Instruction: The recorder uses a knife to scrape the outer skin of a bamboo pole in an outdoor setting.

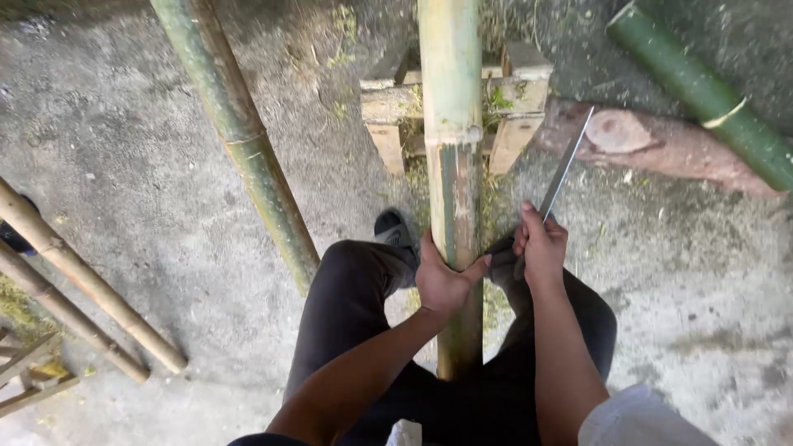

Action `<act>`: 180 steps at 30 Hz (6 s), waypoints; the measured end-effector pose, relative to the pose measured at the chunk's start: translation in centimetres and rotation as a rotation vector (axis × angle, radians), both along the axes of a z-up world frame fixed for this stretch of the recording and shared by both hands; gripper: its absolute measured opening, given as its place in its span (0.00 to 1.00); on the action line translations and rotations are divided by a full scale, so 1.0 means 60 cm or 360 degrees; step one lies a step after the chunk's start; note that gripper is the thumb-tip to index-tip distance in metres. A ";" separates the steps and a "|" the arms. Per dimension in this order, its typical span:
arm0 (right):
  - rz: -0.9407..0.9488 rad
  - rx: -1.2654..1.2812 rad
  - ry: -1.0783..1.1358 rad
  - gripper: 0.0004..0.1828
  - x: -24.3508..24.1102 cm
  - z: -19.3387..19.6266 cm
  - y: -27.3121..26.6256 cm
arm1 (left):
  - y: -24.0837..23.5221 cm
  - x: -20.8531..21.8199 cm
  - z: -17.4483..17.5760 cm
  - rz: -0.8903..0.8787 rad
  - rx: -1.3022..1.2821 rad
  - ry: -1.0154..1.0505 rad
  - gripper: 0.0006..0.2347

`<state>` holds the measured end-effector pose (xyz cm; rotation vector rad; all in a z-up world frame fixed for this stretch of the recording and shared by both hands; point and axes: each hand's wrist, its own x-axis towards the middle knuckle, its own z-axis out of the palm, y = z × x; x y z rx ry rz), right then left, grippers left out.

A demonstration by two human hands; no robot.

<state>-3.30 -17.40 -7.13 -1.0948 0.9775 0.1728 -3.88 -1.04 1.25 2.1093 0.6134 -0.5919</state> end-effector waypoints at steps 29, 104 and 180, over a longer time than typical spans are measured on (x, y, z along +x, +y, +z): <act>0.0612 -0.0450 -0.0198 0.37 -0.082 0.015 -0.008 | 0.028 -0.035 -0.051 -0.0001 -0.0162 -0.0263 0.41; 0.0516 0.0763 -0.0206 0.24 -0.049 -0.048 -0.014 | 0.091 -0.039 -0.066 -0.0015 -0.1010 0.0300 0.43; 0.0423 0.0074 0.0093 0.16 -0.098 -0.086 0.045 | 0.055 -0.140 -0.024 -0.0055 -0.0344 -0.0093 0.51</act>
